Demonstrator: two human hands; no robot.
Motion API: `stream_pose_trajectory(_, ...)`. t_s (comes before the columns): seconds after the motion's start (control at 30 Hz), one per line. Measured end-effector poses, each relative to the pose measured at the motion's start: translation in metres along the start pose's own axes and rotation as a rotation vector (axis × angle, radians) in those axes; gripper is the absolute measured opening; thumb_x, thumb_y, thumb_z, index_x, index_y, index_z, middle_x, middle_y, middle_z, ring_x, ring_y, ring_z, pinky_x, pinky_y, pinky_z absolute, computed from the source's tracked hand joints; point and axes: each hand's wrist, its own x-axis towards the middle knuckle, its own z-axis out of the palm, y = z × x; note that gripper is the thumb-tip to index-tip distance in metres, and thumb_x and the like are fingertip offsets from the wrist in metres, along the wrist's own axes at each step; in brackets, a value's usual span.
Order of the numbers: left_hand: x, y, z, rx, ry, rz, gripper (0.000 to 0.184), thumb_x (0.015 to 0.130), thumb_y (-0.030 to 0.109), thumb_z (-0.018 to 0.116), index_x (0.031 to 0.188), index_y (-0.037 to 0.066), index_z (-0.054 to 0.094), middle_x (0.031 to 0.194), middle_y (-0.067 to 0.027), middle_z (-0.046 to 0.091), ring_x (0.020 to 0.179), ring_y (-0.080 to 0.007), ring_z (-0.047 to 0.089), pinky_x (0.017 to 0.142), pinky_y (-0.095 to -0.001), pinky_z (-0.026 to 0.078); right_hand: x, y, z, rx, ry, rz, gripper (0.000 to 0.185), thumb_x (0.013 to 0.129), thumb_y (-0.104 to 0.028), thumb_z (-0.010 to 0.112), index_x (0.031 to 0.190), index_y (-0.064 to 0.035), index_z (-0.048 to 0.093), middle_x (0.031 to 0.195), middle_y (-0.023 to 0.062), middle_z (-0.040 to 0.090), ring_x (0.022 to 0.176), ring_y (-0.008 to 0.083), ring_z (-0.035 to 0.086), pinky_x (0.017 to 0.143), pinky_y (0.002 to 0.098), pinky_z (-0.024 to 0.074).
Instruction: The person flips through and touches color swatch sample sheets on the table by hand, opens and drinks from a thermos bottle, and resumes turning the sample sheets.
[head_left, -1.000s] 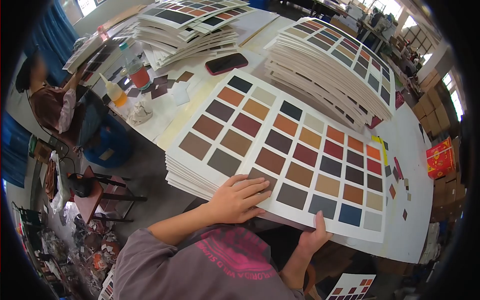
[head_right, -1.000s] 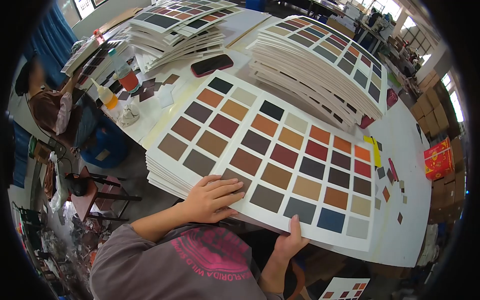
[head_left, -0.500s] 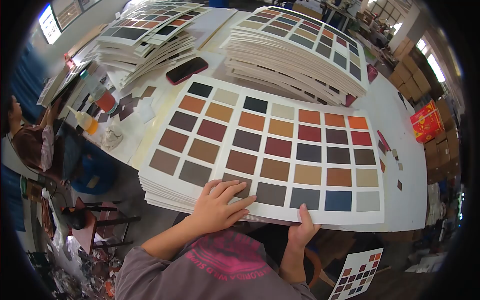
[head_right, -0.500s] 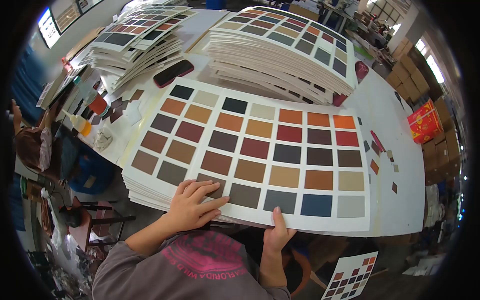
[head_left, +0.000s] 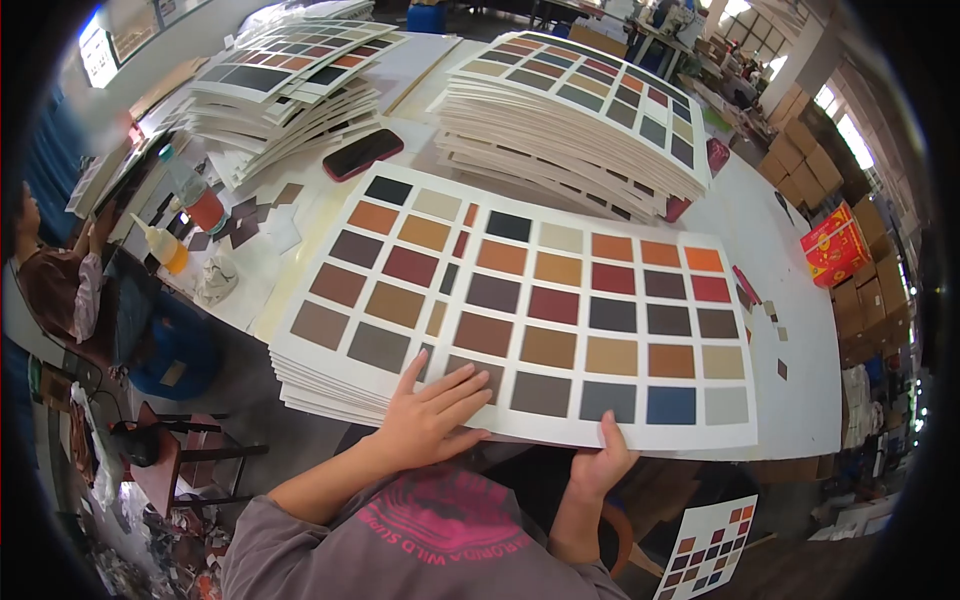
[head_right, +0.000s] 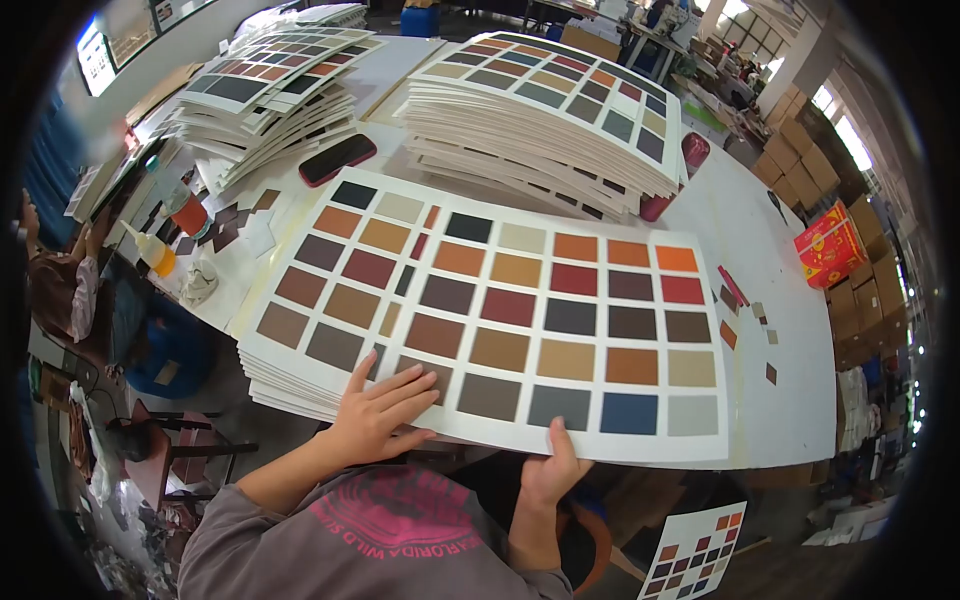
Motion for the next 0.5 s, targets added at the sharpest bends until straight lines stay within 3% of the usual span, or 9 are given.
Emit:
stream_pose_trajectory(0.1, 0.009, 0.015, -0.008, -0.006, -0.027, -0.05, 0.057, 0.076, 0.048, 0.066, 0.125, 0.021, 0.057, 0.139, -0.0179, 0.042, 0.129, -0.0298, 0.042, 0.106, -0.0547, 0.025, 0.013, -0.014, -0.016, 0.026, 0.049, -0.03, 0.046, 0.078, 0.009, 0.051, 0.123, 0.0071, 0.046, 0.116, 0.0166, 0.054, 0.105, 0.0262, 0.056, 0.093, 0.037, 0.0456)
stream_pose_trajectory(0.3, 0.014, 0.01, -0.001, -0.03, -0.108, 0.067, 0.057, 0.078, 0.046, 0.064, 0.129, 0.022, 0.054, 0.137, -0.0171, 0.045, 0.129, -0.0292, 0.043, 0.102, -0.0535, 0.032, 0.021, -0.021, -0.023, -0.034, 0.055, -0.087, 0.043, 0.081, 0.004, 0.054, 0.123, 0.0078, 0.047, 0.115, 0.016, 0.054, 0.104, 0.0263, 0.057, 0.091, 0.0372, 0.0468)
stream_pose_trajectory(0.5, 0.015, 0.015, 0.003, -0.003, -0.098, 0.016, 0.055, 0.077, 0.042, 0.066, 0.127, 0.022, 0.055, 0.137, -0.016, 0.046, 0.128, -0.028, 0.044, 0.103, -0.0524, 0.029, 0.013, -0.002, -0.023, -0.08, 0.043, -0.014, 0.046, 0.08, 0.007, 0.057, 0.125, 0.0062, 0.045, 0.115, 0.0141, 0.054, 0.104, 0.0243, 0.056, 0.091, 0.0348, 0.0459)
